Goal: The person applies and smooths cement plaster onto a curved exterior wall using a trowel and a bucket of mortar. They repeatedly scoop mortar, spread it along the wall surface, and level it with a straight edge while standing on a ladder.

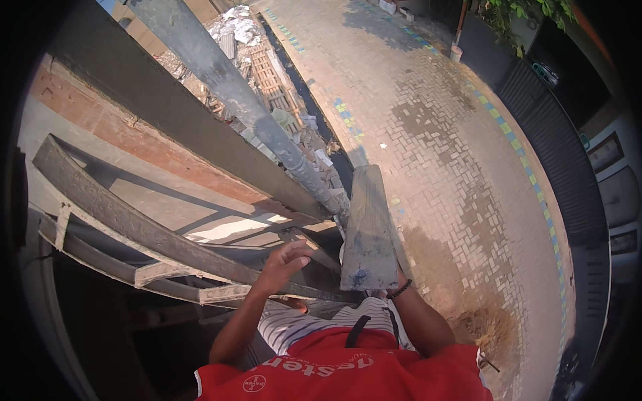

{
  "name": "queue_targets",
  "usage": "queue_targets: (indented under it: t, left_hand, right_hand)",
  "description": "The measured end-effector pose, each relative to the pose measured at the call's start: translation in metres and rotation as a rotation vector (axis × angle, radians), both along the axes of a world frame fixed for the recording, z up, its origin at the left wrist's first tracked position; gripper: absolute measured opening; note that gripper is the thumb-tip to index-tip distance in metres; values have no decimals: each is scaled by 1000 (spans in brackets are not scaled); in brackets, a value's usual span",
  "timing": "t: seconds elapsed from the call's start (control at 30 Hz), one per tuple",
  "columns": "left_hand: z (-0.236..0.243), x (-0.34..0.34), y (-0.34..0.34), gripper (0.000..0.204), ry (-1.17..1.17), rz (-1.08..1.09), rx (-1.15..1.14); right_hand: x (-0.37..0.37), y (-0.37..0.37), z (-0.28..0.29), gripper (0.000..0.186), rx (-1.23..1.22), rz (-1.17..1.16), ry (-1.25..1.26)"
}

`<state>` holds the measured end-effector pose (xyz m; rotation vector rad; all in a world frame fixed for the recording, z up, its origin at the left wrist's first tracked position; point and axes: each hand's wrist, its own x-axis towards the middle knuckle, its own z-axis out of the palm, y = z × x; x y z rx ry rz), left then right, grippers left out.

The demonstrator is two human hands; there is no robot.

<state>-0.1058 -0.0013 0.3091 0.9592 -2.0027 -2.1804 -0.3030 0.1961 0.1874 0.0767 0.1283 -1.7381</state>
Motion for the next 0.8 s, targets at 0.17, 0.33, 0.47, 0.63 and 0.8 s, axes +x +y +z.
queue_targets:
  t: [0.17, 0.33, 0.47, 0.63, 0.8]
  left_hand:
    - [-44, -26, 49, 53, -42, 61, 472]
    - [-78, -31, 66, 37, -8, 262, 894]
    - [-107, -13, 52, 32, -92, 320, 884]
    - [-162, 30, 48, 36, -146, 536, 984]
    - [-208, 63, 53, 39, -92, 396, 962]
  right_hand:
    - [9, -9, 5, 47, 217, -34, 336]
    - [43, -8, -76, 46, 171, -1, 82]
    - [97, -17, -102, 41, 241, 2, -162]
    - [129, -44, -88, 37, 400, 38, -175]
    - [131, -25, -113, 41, 717, 205, 740]
